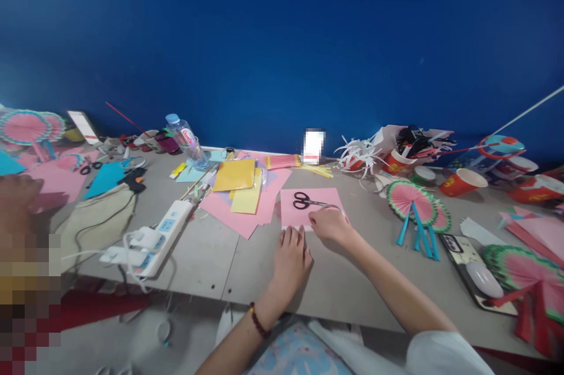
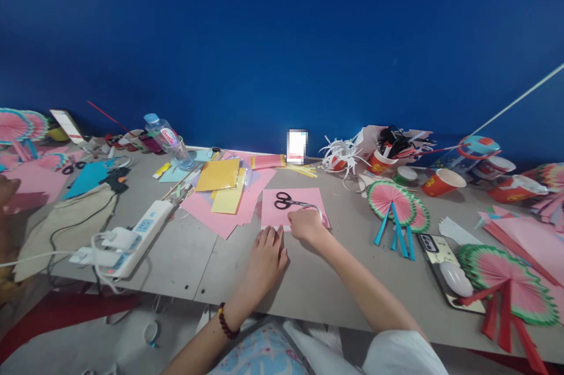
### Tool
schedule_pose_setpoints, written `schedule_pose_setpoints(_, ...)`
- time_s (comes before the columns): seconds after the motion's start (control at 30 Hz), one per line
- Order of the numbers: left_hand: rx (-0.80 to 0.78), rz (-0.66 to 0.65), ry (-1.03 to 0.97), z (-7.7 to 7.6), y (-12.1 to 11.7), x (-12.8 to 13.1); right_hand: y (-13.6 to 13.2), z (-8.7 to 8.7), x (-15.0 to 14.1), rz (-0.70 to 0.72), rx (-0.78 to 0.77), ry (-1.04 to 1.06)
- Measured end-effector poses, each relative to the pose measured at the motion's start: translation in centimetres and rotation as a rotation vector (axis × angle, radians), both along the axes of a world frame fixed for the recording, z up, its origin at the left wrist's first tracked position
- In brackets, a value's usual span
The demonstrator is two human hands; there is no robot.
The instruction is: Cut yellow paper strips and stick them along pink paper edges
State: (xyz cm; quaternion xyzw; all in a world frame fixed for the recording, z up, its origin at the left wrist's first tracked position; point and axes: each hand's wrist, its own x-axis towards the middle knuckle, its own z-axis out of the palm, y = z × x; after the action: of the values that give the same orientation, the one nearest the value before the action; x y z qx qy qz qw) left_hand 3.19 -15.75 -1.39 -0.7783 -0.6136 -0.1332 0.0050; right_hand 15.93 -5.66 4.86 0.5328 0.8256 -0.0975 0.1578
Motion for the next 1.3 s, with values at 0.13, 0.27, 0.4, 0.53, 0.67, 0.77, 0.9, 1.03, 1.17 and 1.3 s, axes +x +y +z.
schedule_pose_setpoints(0.13, 0.004, 0.004, -0.001, -0.2, 0.0, 0.0, 0.0, -0.1, 0.0, 0.001, 0.004, -0.002)
schedule_pose_setpoints(0.27, 0.015, 0.003, -0.012, -0.4, 0.1, 0.0, 0.1, -0.5, 0.0, 0.007, 0.018, 0.009)
schedule_pose_setpoints(0.4, 0.014, 0.003, -0.012, -0.4, 0.1, 0.0, 0.2, -0.6, 0.0, 0.001, 0.004, -0.005)
schedule_pose_setpoints(0.53, 0.015, -0.001, 0.001, -0.4, 0.0, -0.1, 0.3, -0.7, 0.0, -0.011, -0.018, 0.003)
schedule_pose_setpoints(0.67, 0.005, 0.000, 0.008, -0.1, 0.0, -0.1, 0.4, -0.7, 0.1, -0.010, -0.020, 0.009)
schedule_pose_setpoints(0.77, -0.007, 0.007, 0.027, 0.6, 0.0, 0.1, 0.4, -0.7, 0.2, -0.001, -0.027, 0.006)
schedule_pose_setpoints(0.9, -0.008, 0.031, 0.042, 1.1, 0.2, 0.8, 0.4, -0.5, 0.2, 0.002, -0.048, -0.008)
schedule_pose_setpoints(1.03, 0.002, -0.050, 0.009, 0.4, 0.7, 1.8, 0.2, -0.4, 0.1, 0.000, -0.036, 0.006)
schedule_pose_setpoints(1.17, -0.033, -0.074, -0.007, -0.1, 1.0, 2.2, 0.1, -0.4, 0.8, -0.017, -0.032, 0.087)
schedule_pose_setpoints(1.3, -0.032, -0.091, 0.038, 0.2, 1.0, 2.1, 0.3, -0.3, 2.4, 0.016, -0.108, 0.234)
